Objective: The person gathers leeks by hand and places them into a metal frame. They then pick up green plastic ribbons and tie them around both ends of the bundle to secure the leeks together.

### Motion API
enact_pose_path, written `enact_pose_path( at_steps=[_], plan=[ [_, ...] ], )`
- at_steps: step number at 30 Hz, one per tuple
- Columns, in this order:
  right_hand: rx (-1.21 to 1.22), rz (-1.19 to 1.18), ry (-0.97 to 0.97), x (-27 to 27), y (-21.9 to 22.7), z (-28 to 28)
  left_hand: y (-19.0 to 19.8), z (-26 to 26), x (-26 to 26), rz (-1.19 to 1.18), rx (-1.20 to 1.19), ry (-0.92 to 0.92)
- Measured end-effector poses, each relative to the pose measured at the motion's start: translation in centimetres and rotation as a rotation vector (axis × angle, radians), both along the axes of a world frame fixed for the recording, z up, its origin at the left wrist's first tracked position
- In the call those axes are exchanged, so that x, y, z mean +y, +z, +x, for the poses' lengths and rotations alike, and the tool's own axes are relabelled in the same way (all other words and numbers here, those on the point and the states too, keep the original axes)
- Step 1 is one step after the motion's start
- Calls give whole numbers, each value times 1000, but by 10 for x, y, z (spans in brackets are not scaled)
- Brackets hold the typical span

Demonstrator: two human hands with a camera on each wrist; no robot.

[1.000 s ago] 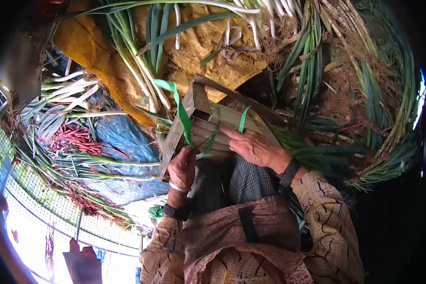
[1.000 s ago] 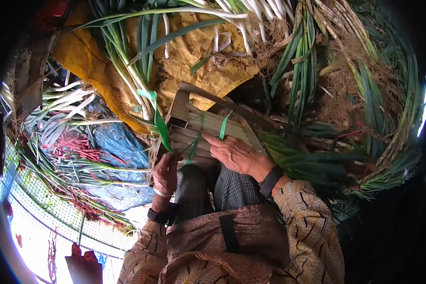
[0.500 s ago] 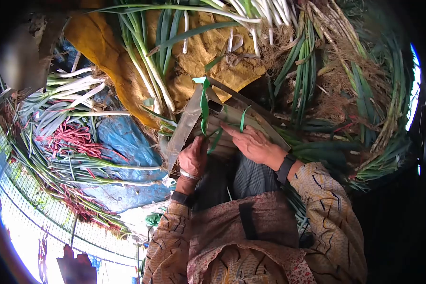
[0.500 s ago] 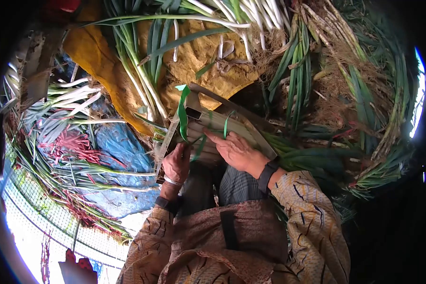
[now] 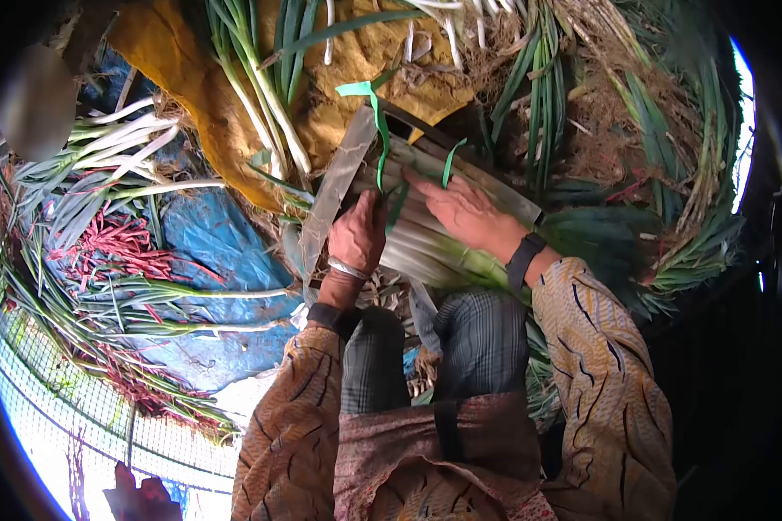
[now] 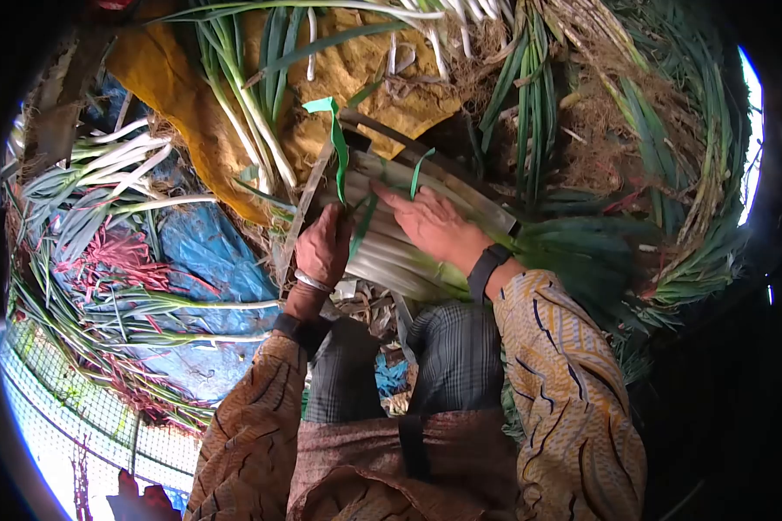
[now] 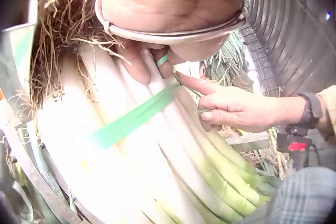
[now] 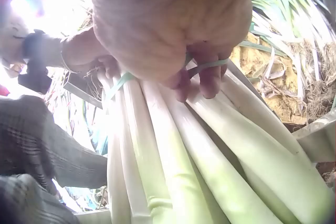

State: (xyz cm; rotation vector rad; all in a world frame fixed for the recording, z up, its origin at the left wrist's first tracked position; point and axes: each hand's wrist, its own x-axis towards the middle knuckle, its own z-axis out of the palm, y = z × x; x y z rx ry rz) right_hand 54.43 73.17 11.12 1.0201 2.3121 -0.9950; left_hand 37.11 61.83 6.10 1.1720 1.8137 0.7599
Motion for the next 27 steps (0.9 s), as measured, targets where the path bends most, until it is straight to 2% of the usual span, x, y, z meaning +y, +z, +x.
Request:
enact_pose_path(
  at_steps=[2, 3, 4, 7, 8, 9, 11, 13, 14, 17, 20, 22, 23, 24, 27],
  plan=[
    [4, 8, 33, -2, 1, 0, 16, -4, 0, -62, -130, 45],
    [12, 17, 51, 1, 1, 0, 27, -7, -7, -130, -506, 254],
    [4, 3, 41, 3, 2, 0, 41, -13, -15, -166, -626, 374],
    [26, -17, 49, 1, -3, 5, 69, -17, -60, -273, -941, 789],
    [56, 6, 73, -1, -6, 8, 76, -16, -76, -463, -947, 988],
    [88, 35, 99, 0, -9, 11, 80, -16, -92, -601, -953, 1029],
    [139, 8, 69, -2, -13, 16, 103, -13, -99, -782, -835, 671],
    [186, 52, 71, -5, -9, 20, 123, 4, -84, -793, -736, 343],
    [147, 2, 41, -6, -10, 21, 133, 12, -68, -820, -648, 240],
    [240, 32, 14, -12, -25, 29, 123, 26, -29, -215, 247, 8],
    [166, -24, 12, -13, -18, 30, 102, 30, 7, -41, 474, 58],
    [397, 230, -23, -28, -52, 35, 61, 28, 7, -115, 594, -98],
    [439, 284, -22, -30, -58, 38, 45, 26, 1, -155, 651, -169],
    [479, 340, -21, -32, -64, 40, 35, 23, -2, -132, 638, -211],
    [363, 259, 69, -27, -45, 35, 32, 11, -8, -64, 579, -303]
  ],
)
